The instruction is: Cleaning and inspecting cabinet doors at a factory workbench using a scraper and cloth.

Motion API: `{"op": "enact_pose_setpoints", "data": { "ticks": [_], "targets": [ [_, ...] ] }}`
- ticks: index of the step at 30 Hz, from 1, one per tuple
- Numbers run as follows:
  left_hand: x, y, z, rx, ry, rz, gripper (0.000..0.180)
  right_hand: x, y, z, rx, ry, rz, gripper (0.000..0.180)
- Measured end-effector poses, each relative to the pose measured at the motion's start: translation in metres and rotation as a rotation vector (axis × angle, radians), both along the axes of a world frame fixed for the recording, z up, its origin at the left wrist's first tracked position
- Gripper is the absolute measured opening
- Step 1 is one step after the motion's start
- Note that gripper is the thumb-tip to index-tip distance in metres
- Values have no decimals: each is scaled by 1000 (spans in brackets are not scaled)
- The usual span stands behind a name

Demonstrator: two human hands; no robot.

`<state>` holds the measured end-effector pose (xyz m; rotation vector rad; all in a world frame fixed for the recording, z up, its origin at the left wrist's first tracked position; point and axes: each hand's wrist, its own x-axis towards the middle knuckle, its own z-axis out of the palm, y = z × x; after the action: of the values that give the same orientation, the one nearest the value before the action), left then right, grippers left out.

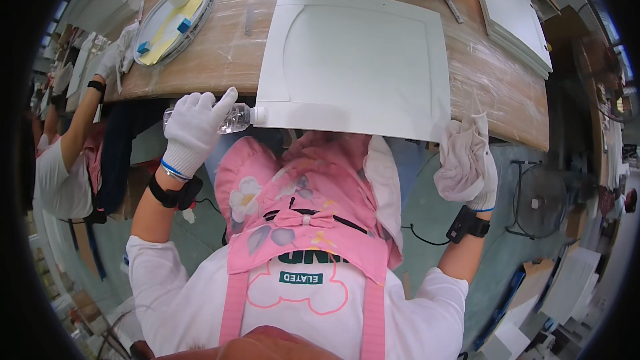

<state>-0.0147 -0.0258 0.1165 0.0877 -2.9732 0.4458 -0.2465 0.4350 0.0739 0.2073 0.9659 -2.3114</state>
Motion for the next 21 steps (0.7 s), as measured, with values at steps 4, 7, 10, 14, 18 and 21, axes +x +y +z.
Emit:
{"op": "enact_pose_setpoints", "data": {
  "ticks": [4, 7, 10, 14, 18, 21],
  "targets": [
    [-14, 15, 0, -29, -23, -21, 48, 10, 7, -5, -206, 158, 209, 50],
    [-28, 27, -3, -1, 43, -78, 48, 23, -5, 4, -186, 196, 130, 51],
    [-39, 37, -3, 3, 74, -144, 47, 31, -7, 9, -53, 218, 30, 50],
    [-37, 39, 1, 22, 40, -131, 47, 13, 8, -2, -176, -13, 147, 46],
    [-20, 20, 5, -12, -48, -11, 53, 6, 26, -28, -34, 2, 145, 41],
    [-10, 10, 8, -63, -51, 83, 57, 10, 15, -24, -32, 17, 130, 42]
  ]
}}
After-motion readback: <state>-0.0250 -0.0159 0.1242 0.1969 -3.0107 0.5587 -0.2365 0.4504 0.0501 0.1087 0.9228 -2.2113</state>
